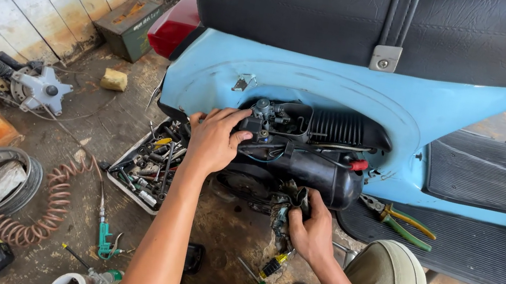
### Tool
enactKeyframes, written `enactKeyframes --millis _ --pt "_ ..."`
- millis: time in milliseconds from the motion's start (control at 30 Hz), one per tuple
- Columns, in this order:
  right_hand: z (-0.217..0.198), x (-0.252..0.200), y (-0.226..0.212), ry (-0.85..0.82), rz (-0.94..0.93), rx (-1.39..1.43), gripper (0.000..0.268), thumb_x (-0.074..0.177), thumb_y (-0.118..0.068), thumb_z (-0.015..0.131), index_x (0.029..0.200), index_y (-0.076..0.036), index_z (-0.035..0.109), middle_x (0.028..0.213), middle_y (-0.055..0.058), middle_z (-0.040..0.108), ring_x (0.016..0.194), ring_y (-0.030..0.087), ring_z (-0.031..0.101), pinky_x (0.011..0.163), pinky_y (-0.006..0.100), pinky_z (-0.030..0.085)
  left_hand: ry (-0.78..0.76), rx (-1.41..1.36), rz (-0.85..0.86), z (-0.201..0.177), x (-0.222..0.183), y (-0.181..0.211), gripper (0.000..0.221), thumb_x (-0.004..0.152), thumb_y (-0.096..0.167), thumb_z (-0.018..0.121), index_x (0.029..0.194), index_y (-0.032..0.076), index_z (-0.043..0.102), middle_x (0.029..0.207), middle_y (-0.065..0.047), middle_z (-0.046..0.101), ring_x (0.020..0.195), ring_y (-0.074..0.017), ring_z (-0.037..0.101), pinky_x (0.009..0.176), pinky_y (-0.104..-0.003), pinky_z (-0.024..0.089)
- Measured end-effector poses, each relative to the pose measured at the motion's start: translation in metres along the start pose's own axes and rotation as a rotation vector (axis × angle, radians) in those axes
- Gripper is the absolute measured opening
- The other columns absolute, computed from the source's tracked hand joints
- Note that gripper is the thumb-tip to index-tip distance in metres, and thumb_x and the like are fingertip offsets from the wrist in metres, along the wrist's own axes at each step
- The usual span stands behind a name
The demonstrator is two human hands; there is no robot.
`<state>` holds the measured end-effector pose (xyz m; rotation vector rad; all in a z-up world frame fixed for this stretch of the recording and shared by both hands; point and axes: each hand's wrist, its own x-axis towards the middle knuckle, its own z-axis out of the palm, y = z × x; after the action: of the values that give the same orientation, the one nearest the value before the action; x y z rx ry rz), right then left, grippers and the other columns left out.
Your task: Removing, cleaning, and reinstalling the carburetor of a blue scooter
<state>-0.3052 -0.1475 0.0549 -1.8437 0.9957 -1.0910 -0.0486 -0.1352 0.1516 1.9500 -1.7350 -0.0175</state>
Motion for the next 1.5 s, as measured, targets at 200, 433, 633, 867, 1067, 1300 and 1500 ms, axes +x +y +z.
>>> enactKeyframes --millis 200,433,633,867,1067,1300,1500 --pt "-0.002 -0.003 -0.003 -0.002 0.02 0.014 0.024 0.083 -0.01 0.061 0.106 -0.01 0.067 0.077 0.02 0.063 0.069 0.035 0.063 0.06 0.046 0.049 0.005 -0.038 -0.01 0.004 -0.003 0.0 0.045 0.104 0.036 0.06 0.145 0.016 0.058 0.131 -0.006 0.064 0.119 -0.0272 0.06 0.106 -0.053 0.03" --pt "-0.001 -0.007 -0.006 0.078 -0.042 0.087 0.023 0.078 -0.004 0.06 0.098 -0.008 0.07 0.072 0.02 0.062 0.067 0.034 0.063 0.06 0.046 0.049 0.188 0.092 0.173 0.034 0.015 0.036 0.042 0.102 0.047 0.058 0.13 0.017 0.069 0.124 -0.006 0.065 0.119 -0.0273 0.057 0.104 -0.056 0.033" --pt "-0.035 -0.002 0.012 0.387 0.048 0.117 0.021 0.079 -0.004 0.056 0.087 -0.013 0.073 0.065 0.006 0.059 0.067 0.016 0.055 0.059 0.036 0.049 0.289 0.054 0.602 0.106 0.033 0.097 0.038 0.081 0.041 0.078 0.109 0.014 0.074 0.1 -0.003 0.068 0.105 -0.0239 0.063 0.098 -0.051 0.037" --pt "-0.074 0.007 0.038 0.369 0.311 0.087 0.023 0.091 -0.009 0.053 0.101 -0.011 0.074 0.075 0.014 0.07 0.072 0.026 0.061 0.069 0.047 0.052 0.328 0.084 0.586 0.136 0.037 0.114 0.015 0.091 0.032 0.068 0.098 0.019 0.072 0.092 0.0 0.068 0.1 -0.0206 0.064 0.097 -0.048 0.038" --pt "-0.086 0.02 0.022 0.26 0.391 -0.045 0.033 0.095 -0.026 0.058 0.121 -0.01 0.068 0.098 0.026 0.075 0.098 0.047 0.07 0.082 0.06 0.054 0.303 0.117 0.556 0.126 0.034 0.127 0.013 0.091 0.03 0.069 0.096 0.019 0.075 0.089 0.0 0.069 0.098 -0.0213 0.064 0.094 -0.048 0.039" --pt "-0.104 0.063 0.044 0.066 0.041 -0.549 0.041 0.103 -0.029 0.054 0.144 -0.025 0.055 0.096 0.017 0.063 0.076 0.05 0.067 0.058 0.058 0.054 0.227 0.281 0.564 0.122 0.035 0.138 0.016 0.095 0.022 0.067 0.091 0.009 0.076 0.086 -0.007 0.067 0.09 -0.0249 0.062 0.092 -0.046 0.04" --pt "-0.115 0.092 0.074 -0.117 -0.099 -0.564 0.028 0.096 -0.023 0.064 0.123 -0.029 0.064 0.114 0.008 0.052 0.078 0.051 0.069 0.061 0.059 0.06 0.085 0.351 0.522 0.138 0.047 0.136 0.015 0.085 0.018 0.074 0.095 0.006 0.075 0.09 -0.009 0.066 0.095 -0.0273 0.061 0.091 -0.047 0.039"
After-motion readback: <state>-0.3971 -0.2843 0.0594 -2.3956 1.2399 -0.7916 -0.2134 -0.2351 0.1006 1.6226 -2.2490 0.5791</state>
